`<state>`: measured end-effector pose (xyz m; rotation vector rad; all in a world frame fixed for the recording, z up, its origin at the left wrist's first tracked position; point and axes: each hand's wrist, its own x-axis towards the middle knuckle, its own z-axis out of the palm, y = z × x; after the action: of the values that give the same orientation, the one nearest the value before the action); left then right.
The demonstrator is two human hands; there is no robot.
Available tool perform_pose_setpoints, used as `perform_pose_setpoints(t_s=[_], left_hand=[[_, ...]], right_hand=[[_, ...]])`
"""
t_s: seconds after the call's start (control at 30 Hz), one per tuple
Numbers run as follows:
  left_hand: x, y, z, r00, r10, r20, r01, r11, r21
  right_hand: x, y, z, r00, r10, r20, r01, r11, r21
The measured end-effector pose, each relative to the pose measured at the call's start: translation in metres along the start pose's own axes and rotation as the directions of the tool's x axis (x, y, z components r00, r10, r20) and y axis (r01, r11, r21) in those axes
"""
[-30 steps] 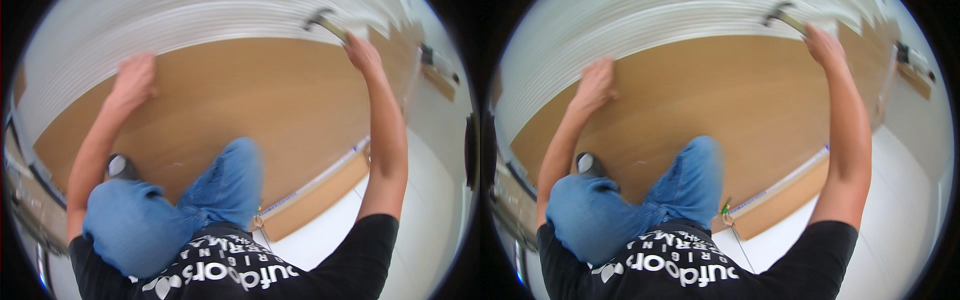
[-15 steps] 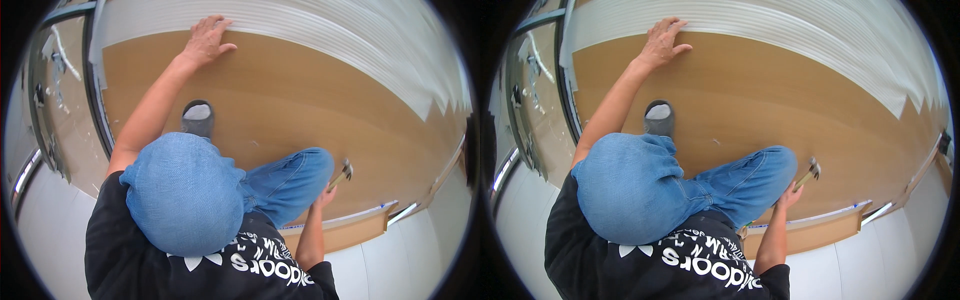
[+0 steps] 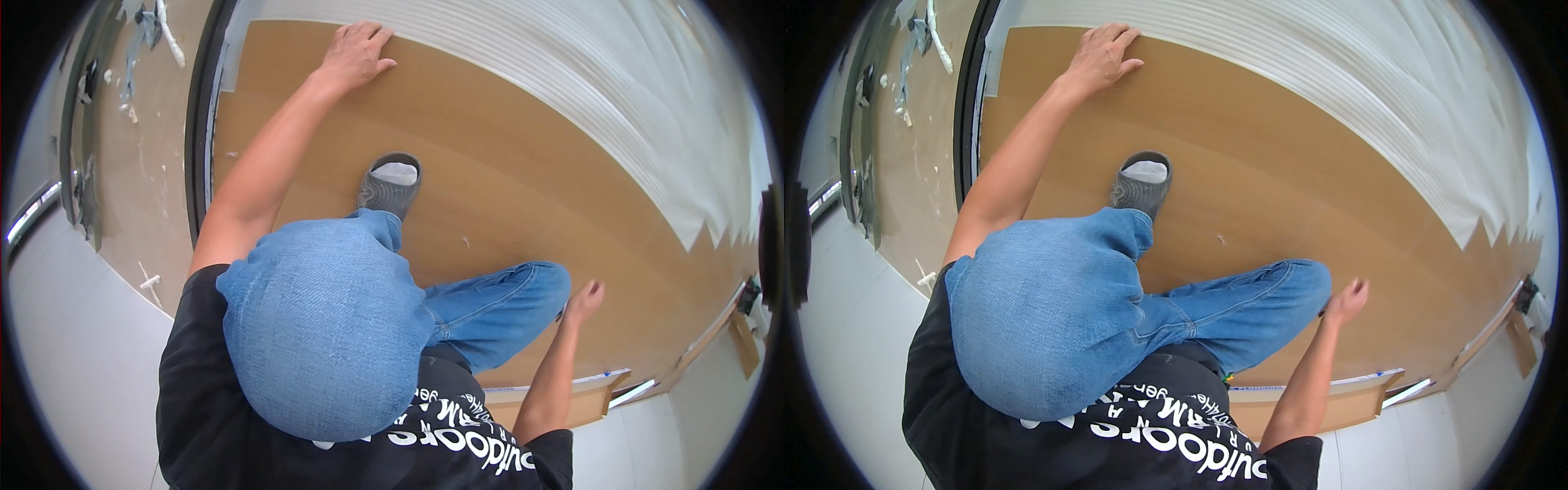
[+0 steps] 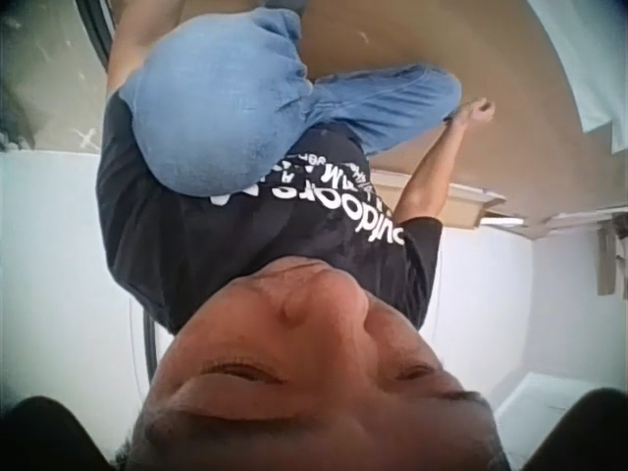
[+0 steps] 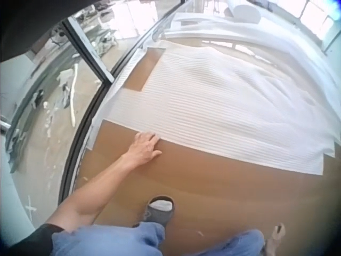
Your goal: The person installs laminate flooring by placing planks on the underlayment, aligning them with the previously installed row, and using a hammer to tap them into place.
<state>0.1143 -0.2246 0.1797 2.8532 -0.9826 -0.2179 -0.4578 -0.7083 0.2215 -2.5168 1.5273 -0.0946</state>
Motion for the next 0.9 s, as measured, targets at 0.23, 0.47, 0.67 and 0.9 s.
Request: perform_pose_setpoints(t_s=[0.23,0.47,0.67,0.9], left_hand=[[0.024,0.046,0.0,0.987,0.147,0.057,-0.139,0.982,-0.126],[0.048,0.08,0.005,0.968,0.221,0.12,-0.189,0.954,-0.232],[0.054,0.086,-0.01,0.97,0.171,0.174,-0.138,0.972,-0.19],[0.05,0.087,-0.014,0.976,0.142,0.165,-0.107,0.974,-0.201]], right_hand=[[0.096,-0.33,0.045,0.549,-0.791,0.271,0.819,0.573,0.012],[0.111,-0.429,0.083,0.574,-0.562,0.595,0.761,0.634,-0.135],[0.1,-0.418,0.092,0.651,-0.553,0.519,0.688,0.72,-0.095],[0.094,-0.428,0.09,0.663,-0.502,0.556,0.687,0.703,-0.185]])
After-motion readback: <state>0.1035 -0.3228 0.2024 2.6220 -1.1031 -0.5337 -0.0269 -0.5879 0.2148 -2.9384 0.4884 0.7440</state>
